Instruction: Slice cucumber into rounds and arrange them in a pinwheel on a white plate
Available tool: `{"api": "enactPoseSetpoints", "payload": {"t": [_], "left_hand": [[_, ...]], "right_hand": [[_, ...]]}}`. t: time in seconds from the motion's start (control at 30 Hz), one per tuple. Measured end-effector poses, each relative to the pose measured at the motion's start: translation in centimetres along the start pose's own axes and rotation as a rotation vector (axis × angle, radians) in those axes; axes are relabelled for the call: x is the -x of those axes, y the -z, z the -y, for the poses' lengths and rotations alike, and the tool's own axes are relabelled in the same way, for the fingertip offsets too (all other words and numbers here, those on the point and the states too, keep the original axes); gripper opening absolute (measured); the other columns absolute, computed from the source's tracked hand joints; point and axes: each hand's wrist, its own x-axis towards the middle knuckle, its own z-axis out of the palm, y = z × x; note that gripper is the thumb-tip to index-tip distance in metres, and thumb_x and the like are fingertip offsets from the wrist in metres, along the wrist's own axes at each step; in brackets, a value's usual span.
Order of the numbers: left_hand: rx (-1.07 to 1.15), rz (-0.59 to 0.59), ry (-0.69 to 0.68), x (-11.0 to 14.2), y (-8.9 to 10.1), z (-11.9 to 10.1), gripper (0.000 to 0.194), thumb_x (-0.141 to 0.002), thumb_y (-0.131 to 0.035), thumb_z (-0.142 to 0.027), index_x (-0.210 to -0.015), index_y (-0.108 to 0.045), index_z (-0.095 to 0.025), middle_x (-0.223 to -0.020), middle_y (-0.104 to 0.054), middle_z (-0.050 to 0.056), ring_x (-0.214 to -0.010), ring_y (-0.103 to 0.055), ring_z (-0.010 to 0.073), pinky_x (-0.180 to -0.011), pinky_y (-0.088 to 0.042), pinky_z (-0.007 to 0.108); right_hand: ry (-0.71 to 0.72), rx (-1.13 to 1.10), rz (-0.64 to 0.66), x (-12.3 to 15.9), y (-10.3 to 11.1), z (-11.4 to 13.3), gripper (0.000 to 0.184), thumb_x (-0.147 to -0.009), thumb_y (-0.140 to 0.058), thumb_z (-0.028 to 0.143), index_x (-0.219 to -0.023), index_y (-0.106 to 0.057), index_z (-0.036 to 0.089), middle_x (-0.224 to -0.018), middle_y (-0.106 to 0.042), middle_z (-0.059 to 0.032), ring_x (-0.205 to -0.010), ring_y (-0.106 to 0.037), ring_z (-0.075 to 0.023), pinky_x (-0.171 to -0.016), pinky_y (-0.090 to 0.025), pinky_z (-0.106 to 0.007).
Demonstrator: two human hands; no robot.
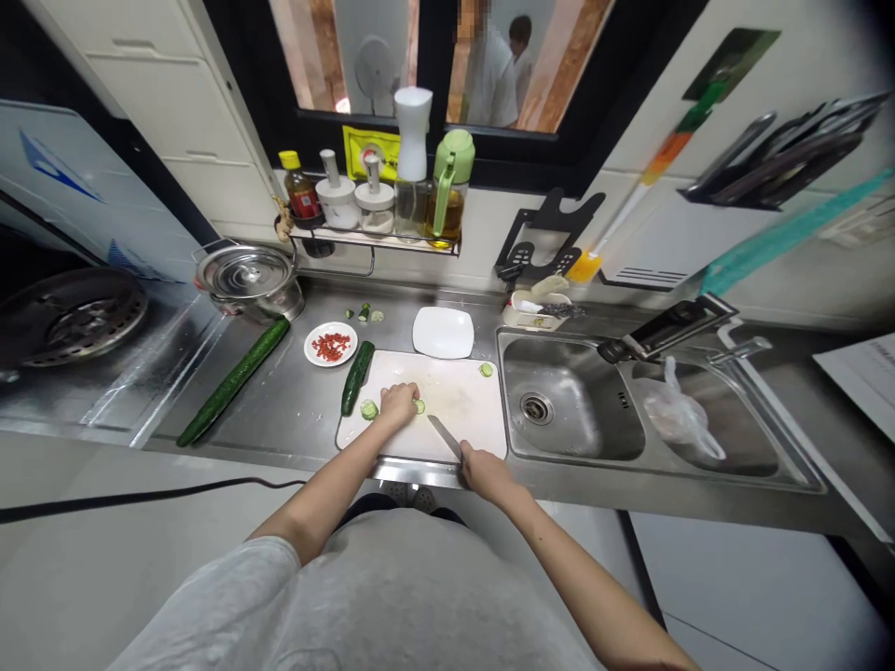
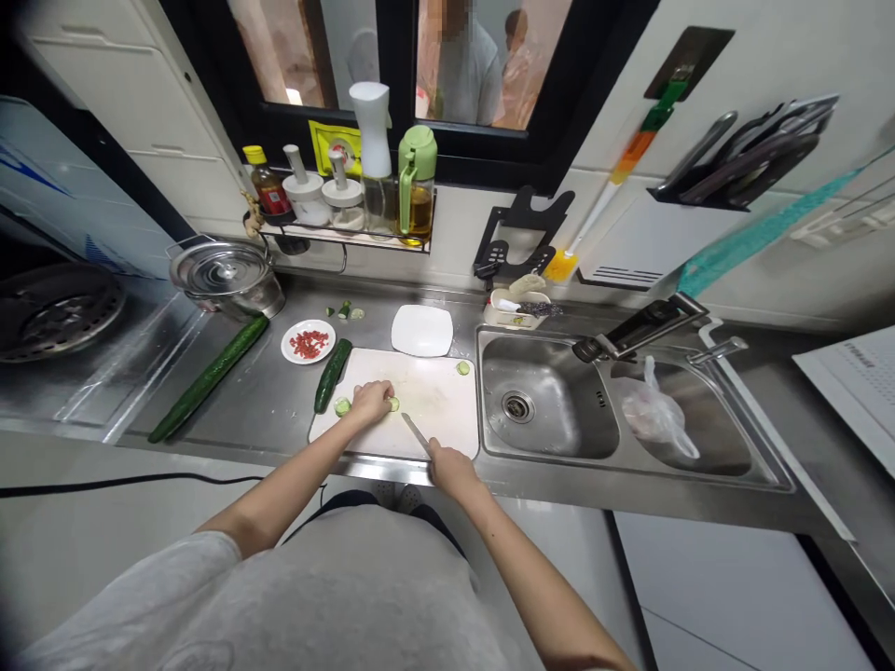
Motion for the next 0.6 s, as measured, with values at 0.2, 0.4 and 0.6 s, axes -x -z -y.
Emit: {"api": "enactPoseSetpoints", "payload": {"t": [0.2,0.4,0.6], "left_hand": [[0.09,-0.059,0.047,1.6,0.7,0.3,0.018,-0.079,-0.05,-0.015,-0.089,-0.061,-0.025,-0.093,-0.07,0.001,-0.095,-0.061,0.0195,-0.089,-0.034,0.035],[0.209,-0.217,0.192,4.5,3.4,5.2,0.013,-0.08,-0.053,-0.02,-0.089,-0.061,-0.027,-0.092,-0.07,-0.002,-0.089,-0.062,0.0161,-0.083,-0.038,0.029],[0.151,-0.229,0.27,5.0,4.1,8.1,0.016,-0.081,-0.052,-0.019,-0.093,-0.061,-0.025,-0.089,-0.07,-0.001,-0.091,-0.062,0.0175,-0.087,-0.035,0.032]], "right_hand": [[-0.007,-0.047,-0.057,-0.2,-1.3,-1.0,0.025,-0.091,-0.035,0.021,-0.114,-0.043,0.016,-0.095,-0.068,-0.0125,-0.085,-0.064,-0.0222,-0.062,-0.03,-0.026],[-0.1,-0.223,-0.234,-0.8,-1.9,-2.8,0.028,-0.095,-0.03,0.03,-0.119,-0.04,0.018,-0.089,-0.068,-0.0082,-0.082,-0.063,-0.0201,-0.063,-0.031,-0.024],[-0.171,-0.468,-0.418,-2.9,-1.5,-6.0,0.038,-0.091,-0.028,0.04,-0.113,-0.049,0.016,-0.075,-0.065,-0.0056,-0.074,-0.063,-0.022,-0.064,-0.038,-0.026]]}}
